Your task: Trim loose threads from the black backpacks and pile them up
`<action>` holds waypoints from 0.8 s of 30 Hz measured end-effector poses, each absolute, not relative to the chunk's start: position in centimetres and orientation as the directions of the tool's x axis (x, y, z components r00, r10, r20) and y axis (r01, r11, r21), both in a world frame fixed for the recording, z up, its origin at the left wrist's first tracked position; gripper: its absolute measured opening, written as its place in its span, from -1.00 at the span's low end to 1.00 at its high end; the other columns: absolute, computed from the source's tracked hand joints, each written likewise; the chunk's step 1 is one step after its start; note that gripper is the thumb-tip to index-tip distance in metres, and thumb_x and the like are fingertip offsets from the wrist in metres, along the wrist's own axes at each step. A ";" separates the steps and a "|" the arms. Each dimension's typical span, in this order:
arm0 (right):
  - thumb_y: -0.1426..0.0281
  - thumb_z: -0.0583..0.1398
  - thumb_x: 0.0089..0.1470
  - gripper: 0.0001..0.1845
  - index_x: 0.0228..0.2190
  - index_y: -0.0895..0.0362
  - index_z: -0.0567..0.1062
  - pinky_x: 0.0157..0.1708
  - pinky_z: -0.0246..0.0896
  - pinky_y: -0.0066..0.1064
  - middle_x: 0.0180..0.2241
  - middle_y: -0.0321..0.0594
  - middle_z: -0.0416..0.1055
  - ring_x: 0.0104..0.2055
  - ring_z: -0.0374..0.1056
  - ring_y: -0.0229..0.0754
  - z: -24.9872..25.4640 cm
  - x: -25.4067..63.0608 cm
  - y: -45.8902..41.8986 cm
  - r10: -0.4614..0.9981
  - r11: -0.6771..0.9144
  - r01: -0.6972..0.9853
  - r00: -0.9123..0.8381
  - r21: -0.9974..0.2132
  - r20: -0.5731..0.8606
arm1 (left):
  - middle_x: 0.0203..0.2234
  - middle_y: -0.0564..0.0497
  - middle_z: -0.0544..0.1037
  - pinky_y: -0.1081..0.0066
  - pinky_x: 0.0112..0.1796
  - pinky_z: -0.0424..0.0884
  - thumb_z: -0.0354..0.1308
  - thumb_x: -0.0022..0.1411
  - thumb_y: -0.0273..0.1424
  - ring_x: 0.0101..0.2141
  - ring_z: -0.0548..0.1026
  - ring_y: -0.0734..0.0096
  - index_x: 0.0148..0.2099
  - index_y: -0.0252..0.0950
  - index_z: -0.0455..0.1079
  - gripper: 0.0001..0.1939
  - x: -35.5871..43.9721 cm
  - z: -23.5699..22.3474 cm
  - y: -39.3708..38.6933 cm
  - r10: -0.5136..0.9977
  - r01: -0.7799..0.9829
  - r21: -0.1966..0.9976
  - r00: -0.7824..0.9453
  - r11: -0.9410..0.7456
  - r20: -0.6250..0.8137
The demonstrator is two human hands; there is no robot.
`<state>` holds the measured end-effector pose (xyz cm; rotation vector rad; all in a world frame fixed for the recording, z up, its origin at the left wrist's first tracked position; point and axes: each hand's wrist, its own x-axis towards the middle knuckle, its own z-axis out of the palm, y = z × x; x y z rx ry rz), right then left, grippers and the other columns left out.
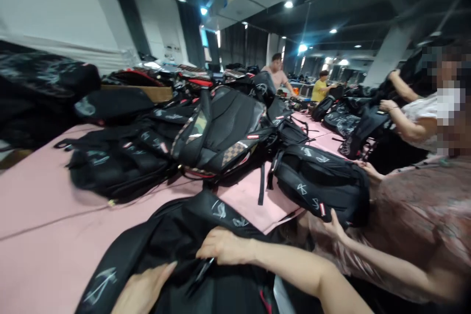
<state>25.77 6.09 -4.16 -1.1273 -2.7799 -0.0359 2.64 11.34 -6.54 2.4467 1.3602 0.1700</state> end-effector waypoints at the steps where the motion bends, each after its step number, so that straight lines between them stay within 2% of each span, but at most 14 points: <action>1: 0.50 0.11 0.04 -0.72 -0.15 0.16 0.35 -0.05 0.07 -0.45 -0.21 -0.30 0.39 -0.15 0.21 -0.25 -4.1 25.7 5.5 0.686 0.723 0.690 -0.711 -0.037 0.151 | -0.36 0.04 0.60 0.38 -0.21 0.38 -0.10 0.21 -0.36 -0.30 0.53 0.28 -0.27 -0.17 0.51 -0.68 2.4 -6.4 10.3 0.816 0.774 0.337 0.577 -0.536 -0.028; 5: 0.53 -0.07 0.19 -0.71 -0.14 0.19 0.36 -0.12 0.14 -0.32 -0.25 -0.18 0.39 -0.17 0.22 -0.18 -4.4 25.3 2.8 0.692 0.712 0.698 -0.680 -0.072 0.242 | -0.23 -0.09 0.56 0.25 -0.08 0.27 -0.11 0.27 -0.31 -0.17 0.46 0.26 -0.14 -0.28 0.45 -0.68 1.7 -7.1 6.2 0.765 0.697 0.314 0.590 -0.644 0.259; 7: 0.53 -0.12 0.21 -0.68 -0.08 0.21 0.33 -0.09 0.15 -0.29 -0.23 -0.13 0.38 -0.13 0.21 -0.16 -5.1 25.2 2.1 0.672 0.731 0.675 -0.686 -0.101 0.279 | -0.23 -0.11 0.55 0.26 -0.11 0.28 -0.09 0.28 -0.35 -0.18 0.46 0.27 -0.13 -0.31 0.43 -0.71 1.4 -7.8 5.0 0.723 0.675 0.270 0.594 -0.686 0.352; 11: 0.55 -0.12 0.21 -0.66 -0.02 0.29 0.27 -0.04 0.15 -0.24 -0.16 -0.06 0.35 -0.06 0.19 -0.12 -6.6 24.8 1.5 0.653 0.749 0.652 -0.693 -0.121 0.306 | -0.26 -0.12 0.54 0.30 -0.17 0.30 -0.04 0.26 -0.44 -0.20 0.46 0.28 -0.13 -0.38 0.41 -0.77 1.3 -8.8 4.3 0.678 0.674 0.198 0.584 -0.711 0.446; 14: 0.54 -0.10 0.21 -0.66 -0.02 0.27 0.28 -0.06 0.17 -0.23 -0.16 -0.07 0.36 -0.07 0.20 -0.11 -7.0 24.5 1.6 0.669 0.733 0.670 -0.679 -0.117 0.302 | -0.26 -0.12 0.53 0.30 -0.17 0.30 -0.03 0.25 -0.45 -0.21 0.45 0.28 -0.13 -0.39 0.40 -0.77 1.2 -8.9 4.4 0.664 0.663 0.203 0.577 -0.721 0.476; 20: 0.62 -0.10 0.15 -0.62 -0.04 0.22 0.30 -0.11 0.20 -0.22 -0.20 -0.09 0.38 -0.11 0.23 -0.12 -6.7 24.6 3.0 0.698 0.710 0.679 -0.640 -0.187 0.322 | -0.28 -0.10 0.54 0.27 -0.15 0.27 -0.07 0.27 -0.42 -0.21 0.45 0.28 -0.14 -0.36 0.40 -0.75 1.5 -8.4 5.8 0.725 0.648 0.333 0.560 -0.685 0.402; 22: 0.68 -0.09 0.09 -0.57 -0.05 0.21 0.32 -0.10 0.19 -0.20 -0.21 -0.10 0.38 -0.12 0.23 -0.12 -6.8 24.9 3.9 0.721 0.689 0.687 -0.618 -0.230 0.313 | -0.34 -0.10 0.56 0.28 -0.19 0.28 -0.09 0.28 -0.35 -0.29 0.48 0.29 -0.17 -0.36 0.40 -0.72 2.1 -7.6 7.5 0.791 0.679 0.407 0.548 -0.611 0.273; 24: 0.72 -0.07 0.02 -0.53 -0.07 0.19 0.34 -0.09 0.18 -0.21 -0.22 -0.12 0.39 -0.12 0.22 -0.13 -6.9 25.3 5.2 0.743 0.668 0.692 -0.602 -0.272 0.292 | -0.44 -0.11 0.56 0.34 -0.29 0.28 -0.11 0.28 -0.30 -0.39 0.50 0.30 -0.23 -0.36 0.41 -0.69 3.1 -6.6 10.1 0.849 0.746 0.445 0.525 -0.495 0.064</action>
